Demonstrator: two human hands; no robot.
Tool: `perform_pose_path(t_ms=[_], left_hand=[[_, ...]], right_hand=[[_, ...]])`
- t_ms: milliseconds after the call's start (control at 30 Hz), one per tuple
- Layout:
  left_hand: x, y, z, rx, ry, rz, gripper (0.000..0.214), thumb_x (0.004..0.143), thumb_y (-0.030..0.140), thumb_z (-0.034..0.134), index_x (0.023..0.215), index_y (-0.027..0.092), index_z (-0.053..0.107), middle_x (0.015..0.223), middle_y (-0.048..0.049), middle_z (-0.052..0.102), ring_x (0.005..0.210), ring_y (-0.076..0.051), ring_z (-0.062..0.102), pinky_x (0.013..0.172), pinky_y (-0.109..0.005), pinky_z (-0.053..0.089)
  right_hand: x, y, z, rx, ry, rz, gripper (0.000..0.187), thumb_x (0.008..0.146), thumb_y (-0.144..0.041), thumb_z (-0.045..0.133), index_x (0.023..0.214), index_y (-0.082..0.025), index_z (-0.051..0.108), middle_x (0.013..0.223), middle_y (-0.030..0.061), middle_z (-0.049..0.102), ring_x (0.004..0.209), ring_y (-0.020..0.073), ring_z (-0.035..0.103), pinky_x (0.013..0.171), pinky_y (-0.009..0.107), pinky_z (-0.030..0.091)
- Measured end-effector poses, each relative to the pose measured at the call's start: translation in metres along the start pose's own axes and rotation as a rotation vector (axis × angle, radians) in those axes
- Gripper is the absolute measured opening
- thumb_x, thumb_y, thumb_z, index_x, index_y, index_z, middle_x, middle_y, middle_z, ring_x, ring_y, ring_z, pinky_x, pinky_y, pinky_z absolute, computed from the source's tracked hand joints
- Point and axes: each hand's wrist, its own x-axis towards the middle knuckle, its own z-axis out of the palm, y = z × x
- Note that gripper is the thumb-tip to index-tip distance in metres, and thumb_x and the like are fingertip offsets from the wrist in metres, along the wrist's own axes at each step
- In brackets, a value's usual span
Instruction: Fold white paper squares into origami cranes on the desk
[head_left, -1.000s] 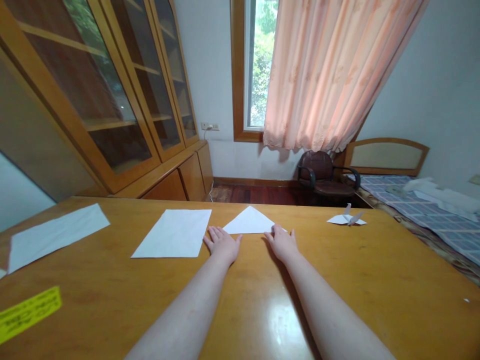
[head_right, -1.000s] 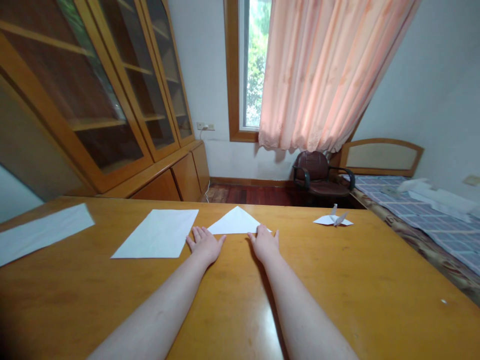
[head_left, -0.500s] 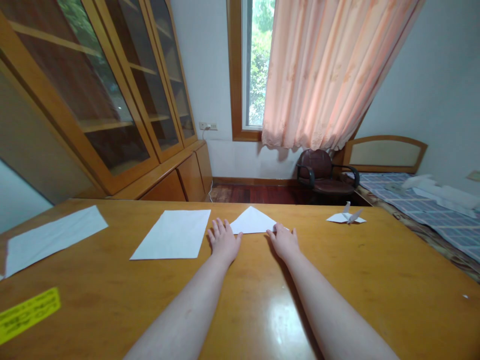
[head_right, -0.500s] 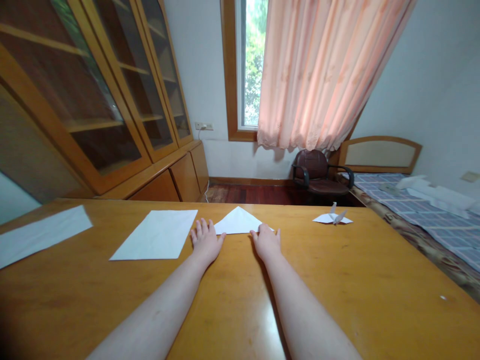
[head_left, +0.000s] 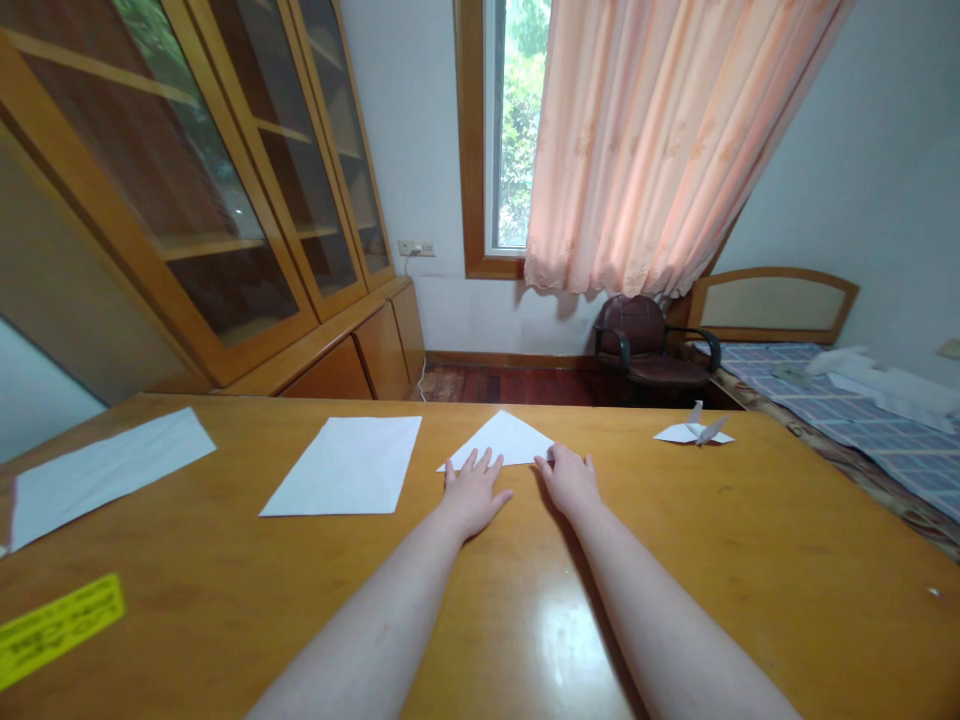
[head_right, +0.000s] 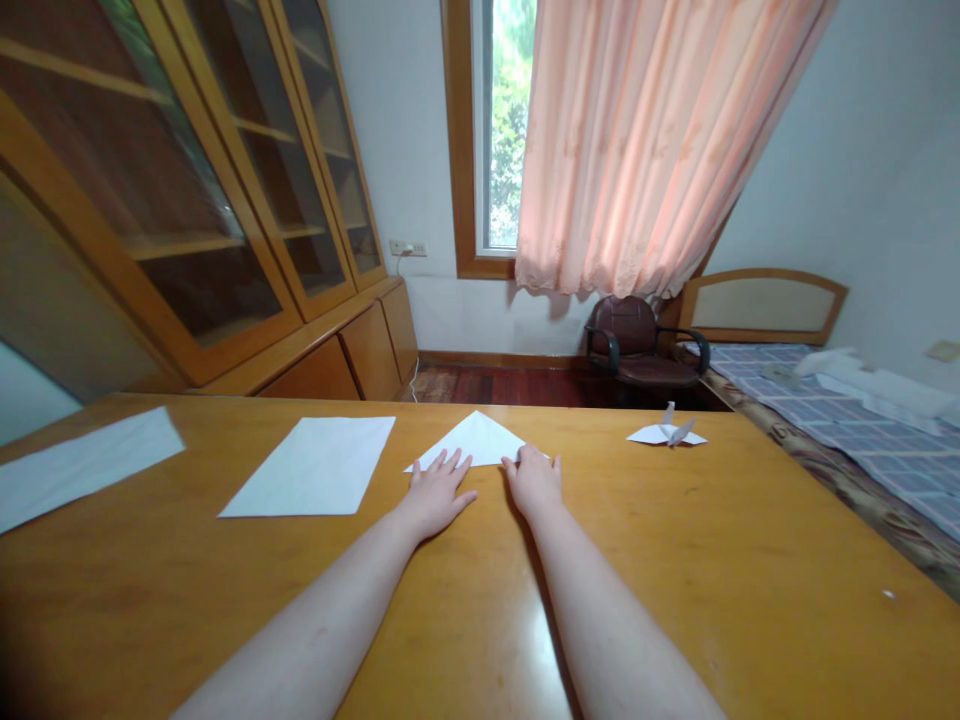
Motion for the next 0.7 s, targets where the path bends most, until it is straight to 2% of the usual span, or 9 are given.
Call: perform_pose_path(t_ms=[133,300,433,500,567,633,700], left_hand=[[-0.0019,0.0014,0.0005,0.02,0.001,-0.079,0.071,0.081,0.068,0.028,0.144,0.037,0.017,0.154,-0.004,0.011,0.139,-0.038,0.006,0.096,-0.076,0.005],[-0.0027,0.0018,0.0005,0.037,0.014,-0.147,0.075,0.078,0.073,0.026,0.144,0.037,0.018,0.154,-0.0069,0.012,0.139,-0.041,0.004,0.095,-0.077,0.004],[-0.0001,-0.0013,0.0021,0.07,0.061,-0.075,0.074,0.082,0.067,0.027,0.145,0.028,0.021,0.154,-0.0086,0.012,0.14,-0.034,0.001,0.105,-0.067,0.001],[0.0008,-0.0023,0.0021,0.057,0.046,-0.018,0.072,0.085,0.062,0.029,0.145,0.024,0.021,0.154,-0.0084,0.011,0.141,-0.03,0.004,0.109,-0.059,0.004],[0.001,-0.0026,0.0017,0.04,0.023,0.004,0.07,0.086,0.06,0.03,0.145,0.024,0.02,0.154,-0.0088,0.013,0.141,-0.029,0.008,0.11,-0.057,0.008],[0.0006,-0.0025,0.0019,0.039,0.021,0.017,0.069,0.086,0.059,0.031,0.145,0.026,0.021,0.153,-0.0087,0.015,0.14,-0.03,0.011,0.11,-0.057,0.009],[0.0004,-0.0026,0.0031,0.044,0.036,0.031,0.067,0.086,0.059,0.031,0.145,0.028,0.022,0.153,-0.0082,0.016,0.14,-0.03,0.011,0.109,-0.058,0.009]], right_hand=[[-0.0012,-0.0007,-0.0017,0.005,-0.002,0.005,0.034,0.089,-0.047,0.04,0.098,-0.018,0.056,0.109,0.0107,0.062,0.104,0.0246,0.055,0.102,0.05,0.02],[-0.0011,-0.0017,-0.0018,0.005,-0.009,0.01,0.034,0.089,-0.047,0.04,0.098,-0.019,0.056,0.11,0.011,0.062,0.103,0.0244,0.055,0.102,0.049,0.019],[0.0005,-0.0008,-0.0003,-0.006,-0.001,0.001,0.033,0.088,-0.046,0.041,0.097,-0.018,0.057,0.107,0.0108,0.063,0.102,0.0246,0.056,0.099,0.047,0.024],[0.0005,-0.0006,-0.0006,-0.01,0.006,-0.006,0.034,0.088,-0.046,0.042,0.097,-0.017,0.058,0.106,0.0115,0.064,0.1,0.0244,0.056,0.097,0.044,0.029],[-0.0008,-0.0017,-0.002,-0.016,0.021,-0.01,0.035,0.089,-0.045,0.041,0.099,-0.017,0.06,0.107,0.0126,0.064,0.102,0.025,0.056,0.098,0.045,0.028],[-0.0037,-0.0045,-0.0038,-0.014,0.042,-0.074,0.037,0.089,-0.043,0.041,0.108,-0.017,0.059,0.117,0.0137,0.061,0.111,0.0256,0.052,0.103,0.049,0.021],[-0.0076,-0.0084,-0.0045,0.01,0.016,-0.255,0.04,0.091,-0.04,0.04,0.124,-0.02,0.052,0.135,0.0124,0.049,0.125,0.0237,0.042,0.108,0.048,0.012]])
